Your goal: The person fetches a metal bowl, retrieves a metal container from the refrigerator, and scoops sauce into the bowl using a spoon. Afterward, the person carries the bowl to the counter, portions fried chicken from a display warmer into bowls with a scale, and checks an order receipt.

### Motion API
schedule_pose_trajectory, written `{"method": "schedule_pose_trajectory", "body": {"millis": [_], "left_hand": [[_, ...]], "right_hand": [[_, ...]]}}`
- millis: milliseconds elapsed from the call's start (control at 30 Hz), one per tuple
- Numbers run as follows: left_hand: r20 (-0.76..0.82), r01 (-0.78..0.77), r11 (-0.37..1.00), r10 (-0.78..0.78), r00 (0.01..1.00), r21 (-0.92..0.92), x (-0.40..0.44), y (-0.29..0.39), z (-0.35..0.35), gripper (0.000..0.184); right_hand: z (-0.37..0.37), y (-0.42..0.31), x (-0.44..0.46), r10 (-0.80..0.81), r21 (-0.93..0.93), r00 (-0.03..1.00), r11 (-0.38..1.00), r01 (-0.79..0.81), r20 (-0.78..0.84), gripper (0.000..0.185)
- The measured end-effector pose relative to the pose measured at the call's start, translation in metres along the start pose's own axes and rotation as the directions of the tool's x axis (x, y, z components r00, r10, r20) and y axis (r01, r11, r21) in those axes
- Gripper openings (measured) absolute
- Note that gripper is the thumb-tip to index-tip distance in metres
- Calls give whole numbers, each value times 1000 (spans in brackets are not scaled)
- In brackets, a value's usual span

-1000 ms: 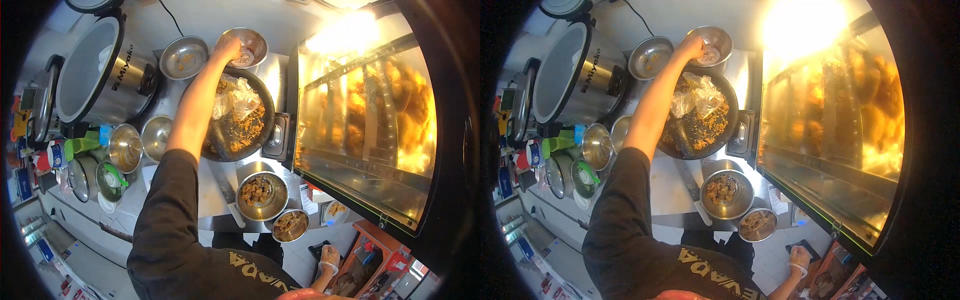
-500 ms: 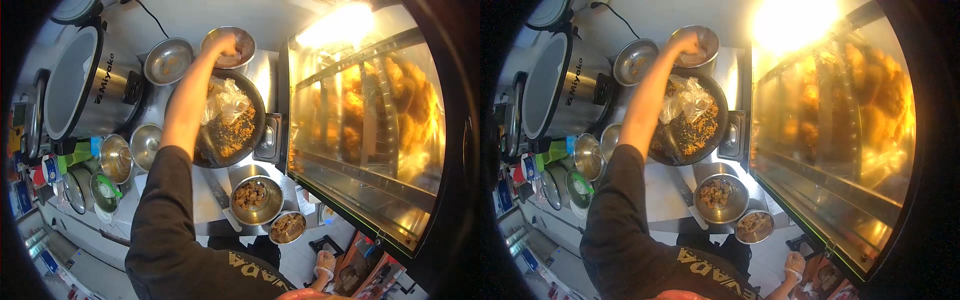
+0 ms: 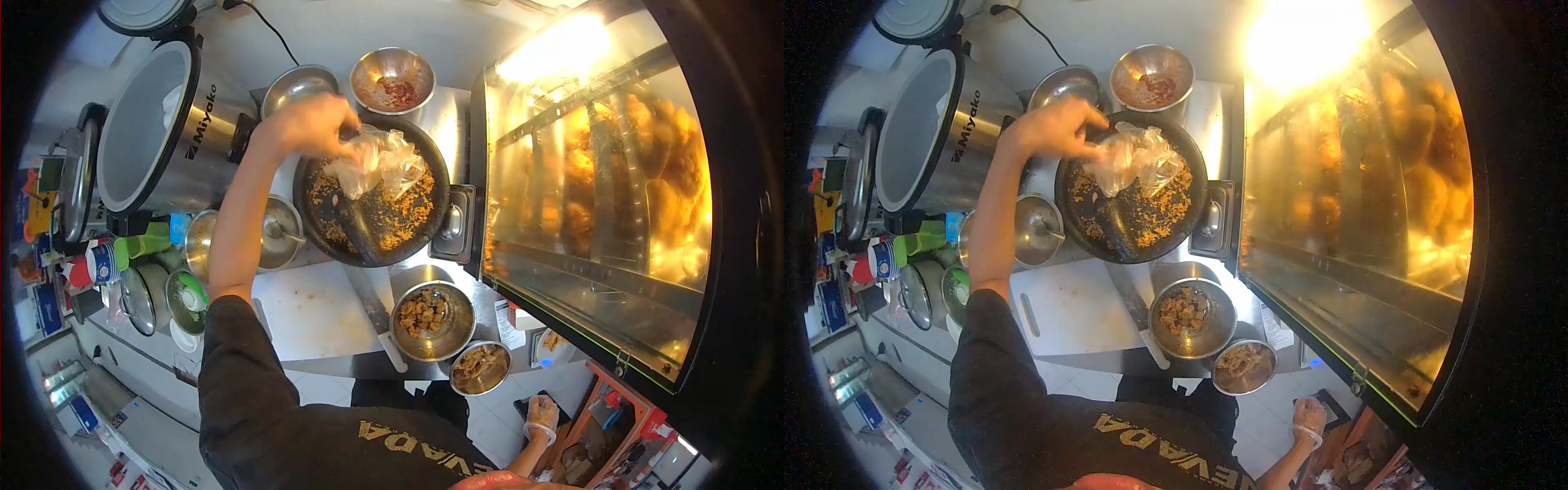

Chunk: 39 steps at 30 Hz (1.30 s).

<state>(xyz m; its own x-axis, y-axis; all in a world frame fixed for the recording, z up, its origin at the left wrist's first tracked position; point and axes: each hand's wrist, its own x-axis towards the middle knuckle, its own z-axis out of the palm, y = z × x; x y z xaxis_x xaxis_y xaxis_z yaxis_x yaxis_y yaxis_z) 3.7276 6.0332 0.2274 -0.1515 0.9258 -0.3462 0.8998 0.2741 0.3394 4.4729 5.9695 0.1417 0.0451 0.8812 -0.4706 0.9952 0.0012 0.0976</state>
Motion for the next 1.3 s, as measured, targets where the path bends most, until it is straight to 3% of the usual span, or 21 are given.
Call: {"method": "schedule_pose_trajectory", "body": {"millis": [67, 133, 300, 400, 533, 567, 600, 633, 667, 700, 733, 767, 800, 833, 900, 967, 1033, 1133, 1200, 1267, 1300], "left_hand": [[-106, 78, 988, -93, 990, -137, 46, -36, 5, 46], [-461, 192, 976, -217, 861, -101, 140, -112, 51, 48], [-350, 548, 826, -478, 806, 135, 196, -103, 66, 43], [-521, 559, 825, -446, 728, 76, 231, -118, 84, 43], [-314, 365, 916, -400, 861, -165, 261, -141, 75, 35], [-250, 298, 924, -355, 901, -239, 251, -134, 65, 32], [-337, 182, 983, -179, 925, -22, 278, -173, 78, 30], [-367, 175, 977, -120, 922, 121, 258, -164, 65, 34], [-279, 85, 964, -156, 947, -250, 254, -182, 63, 38], [-189, 42, 803, -190, 963, -595, 248, -198, 63, 41], [-261, 61, 882, -204, 944, -468, 214, -184, 39, 37], [-429, -1, 817, -301, 852, -576, 230, -254, 50, 36], [-522, -19, 909, -222, 824, -417, 201, -279, 33, 36], [-457, -64, 741, -342, 821, -669, 147, -255, 20, 34], [-586, -5, 909, -265, 766, -418, 49, -242, -9, 32], [-753, -20, 946, -245, 611, -324, -67, -170, -9, 32], [-554, 127, 851, -438, 708, -510, -178, -117, -10, 33], [-459, 151, 825, -445, 769, -545, -303, -19, 42, 28], [-495, 182, 761, -563, 662, -623, -344, 112, 111, 27], [-490, 226, 805, -528, 693, -548, -378, 194, 186, 33], [-200, 432, 568, -737, 645, -700, -373, 281, 203, 38]], "right_hand": [[-9, -11, -3, -12, -48, 1000, 999, 11, -14, 33], [0, -1, -3, -51, -67, 998, 997, 49, -31, 32], [-13, -10, -26, 43, -18, 997, 999, -44, -56, 35], [-16, -4, -35, 86, 3, 995, 996, -86, -54, 36], [-21, 11, -48, 142, -12, 990, 990, -142, -11, 35], [25, 77, -38, 51, -248, 996, 968, -32, 71, 34], [15, 66, -32, 145, -186, 979, 975, -118, 142, 35], [52, 108, -15, -291, -303, 951, 920, 248, -105, 37], [11, 68, -20, 73, -53, 995, 996, -69, 65, 39], [-5, 65, -23, 38, 85, 998, 996, -34, -49, 40], [-32, 56, -18, 80, -30, 988, 997, -76, 130, 43], [-50, 49, -15, 139, -6, 985, 990, -139, 104, 46], [-47, 65, -3, 142, 57, 989, 988, -144, 46, 45], [-40, 80, 10, 138, 123, 990, 983, -137, -3, 44], [-51, 92, 37, 173, 393, 969, 890, -230, 176, 45], [-53, 104, 67, 128, 426, 979, 886, -185, 159, 43], [-6, 140, 120, -195, 178, 930, 949, 259, -310, 43], [2, 128, 181, -198, 187, 978, 965, 184, 58, 41], [26, 138, 217, -347, 344, 909, 903, 257, 232, 40], [70, 152, 265, -567, 326, 818, 795, 512, 99, 38], [106, 168, 288, -695, 200, 713, 689, 697, -94, 35]]}}
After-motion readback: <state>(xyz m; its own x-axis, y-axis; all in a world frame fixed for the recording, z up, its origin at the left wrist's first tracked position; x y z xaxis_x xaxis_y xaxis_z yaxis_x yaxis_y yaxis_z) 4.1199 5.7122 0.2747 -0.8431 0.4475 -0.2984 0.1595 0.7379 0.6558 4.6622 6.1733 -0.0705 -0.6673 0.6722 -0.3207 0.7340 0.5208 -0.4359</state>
